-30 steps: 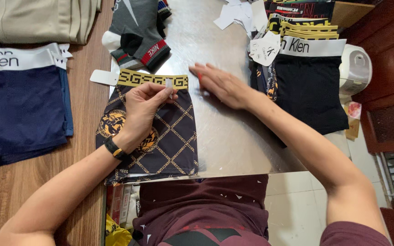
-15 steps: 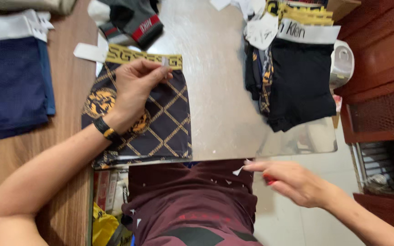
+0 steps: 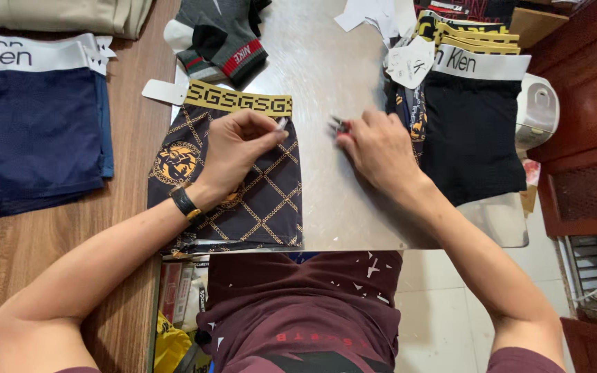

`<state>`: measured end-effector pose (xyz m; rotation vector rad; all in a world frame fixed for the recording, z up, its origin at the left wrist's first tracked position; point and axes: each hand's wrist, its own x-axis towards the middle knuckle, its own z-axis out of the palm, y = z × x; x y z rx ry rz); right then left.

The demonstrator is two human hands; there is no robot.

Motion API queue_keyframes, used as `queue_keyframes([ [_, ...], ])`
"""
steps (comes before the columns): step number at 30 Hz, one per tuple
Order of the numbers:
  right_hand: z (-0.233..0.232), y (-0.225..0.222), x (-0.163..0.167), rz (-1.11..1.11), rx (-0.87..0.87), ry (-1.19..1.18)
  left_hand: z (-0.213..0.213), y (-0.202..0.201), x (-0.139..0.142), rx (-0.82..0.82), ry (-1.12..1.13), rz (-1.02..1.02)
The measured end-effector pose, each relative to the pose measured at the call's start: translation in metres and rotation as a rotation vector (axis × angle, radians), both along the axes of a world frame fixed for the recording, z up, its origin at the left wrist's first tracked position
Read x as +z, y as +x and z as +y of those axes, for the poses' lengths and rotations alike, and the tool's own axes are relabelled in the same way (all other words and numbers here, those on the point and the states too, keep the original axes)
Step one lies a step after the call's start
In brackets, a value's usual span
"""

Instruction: The person sits at a table with stacks of new boxer briefs and uses red-handled pliers to cut and pull plastic tag fasteners off the waistbands, discarding paper tags and clipped plastic bits onto the table, working through the garments one at a time.

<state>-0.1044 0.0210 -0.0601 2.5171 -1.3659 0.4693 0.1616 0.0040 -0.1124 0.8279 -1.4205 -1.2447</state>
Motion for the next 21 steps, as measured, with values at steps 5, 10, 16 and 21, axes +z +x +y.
queue_keyframes([
  [5,-0.017,0.015,-0.001,-0.401,0.086,0.113,0.004,-0.003,-0.006,-0.01,-0.108,-0.055],
  [10,-0.012,0.045,-0.016,-0.903,0.047,0.802,0.008,-0.002,-0.007,-0.018,-0.17,-0.104],
  [16,-0.015,0.047,-0.026,-1.144,0.119,0.945,0.008,-0.004,-0.005,0.009,-0.152,-0.097],
  [21,-0.015,0.046,-0.033,-1.198,0.12,0.961,0.007,-0.004,-0.005,0.032,-0.181,-0.117],
])
